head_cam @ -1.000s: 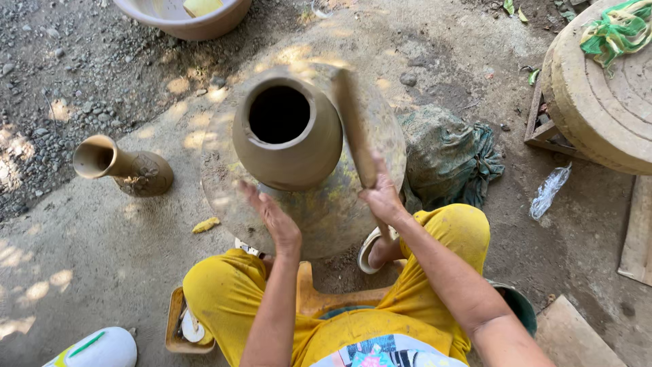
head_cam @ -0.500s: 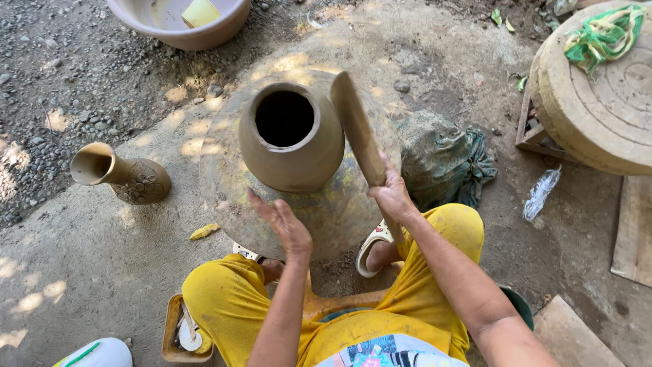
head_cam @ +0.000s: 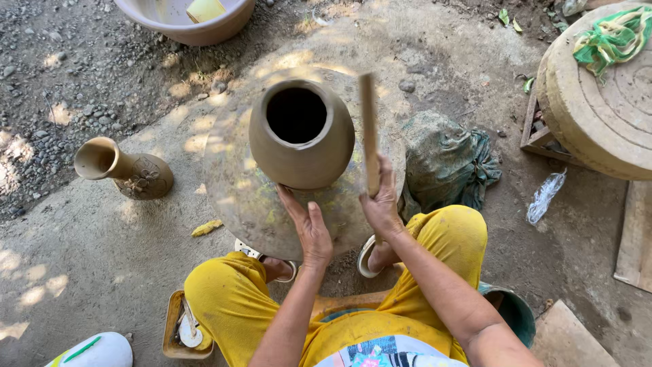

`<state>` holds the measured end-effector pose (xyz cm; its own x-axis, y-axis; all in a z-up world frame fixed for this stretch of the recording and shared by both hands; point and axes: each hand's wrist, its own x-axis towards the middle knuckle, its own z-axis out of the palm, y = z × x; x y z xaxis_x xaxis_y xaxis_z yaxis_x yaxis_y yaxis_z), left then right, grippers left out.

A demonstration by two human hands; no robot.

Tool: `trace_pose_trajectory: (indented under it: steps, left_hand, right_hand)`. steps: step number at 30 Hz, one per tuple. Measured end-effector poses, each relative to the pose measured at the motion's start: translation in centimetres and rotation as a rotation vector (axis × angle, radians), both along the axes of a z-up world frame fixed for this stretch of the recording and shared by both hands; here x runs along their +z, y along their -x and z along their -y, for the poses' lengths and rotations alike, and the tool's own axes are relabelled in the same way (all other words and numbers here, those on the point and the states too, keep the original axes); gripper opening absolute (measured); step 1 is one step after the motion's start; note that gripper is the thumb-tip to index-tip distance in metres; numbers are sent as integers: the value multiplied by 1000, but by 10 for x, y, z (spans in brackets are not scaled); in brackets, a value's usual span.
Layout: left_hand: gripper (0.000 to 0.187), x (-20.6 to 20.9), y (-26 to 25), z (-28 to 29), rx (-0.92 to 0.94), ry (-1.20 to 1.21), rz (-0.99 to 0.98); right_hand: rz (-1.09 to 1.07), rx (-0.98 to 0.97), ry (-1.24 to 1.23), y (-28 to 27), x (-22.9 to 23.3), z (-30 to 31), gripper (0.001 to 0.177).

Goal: The person uses a wooden paddle to shape a clay pot on a rotating wheel, then collects raw clay from a pile and begins molding it into a long cylindrical form by hand.

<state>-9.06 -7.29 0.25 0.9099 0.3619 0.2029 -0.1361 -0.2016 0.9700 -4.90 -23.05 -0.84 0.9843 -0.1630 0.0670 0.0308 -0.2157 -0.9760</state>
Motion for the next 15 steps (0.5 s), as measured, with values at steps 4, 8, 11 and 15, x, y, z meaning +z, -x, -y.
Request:
trace_pose_trajectory:
  steps: [4, 8, 11, 15]
  left_hand:
    - [87, 5, 1, -9, 66, 72, -21]
    - [88, 11, -15, -36, 31, 166, -42]
    - [85, 20, -16, -29, -22, -28, 29]
    - [94, 48, -42, -51, 111, -28, 61]
  right_hand:
    - [91, 52, 50, 8, 3, 6, 107]
    - [-266, -74, -304, 25, -4, -14, 98]
    - [-105, -47, -145, 20, -11, -21, 102]
    - [211, -74, 107, 21, -11, -11, 103]
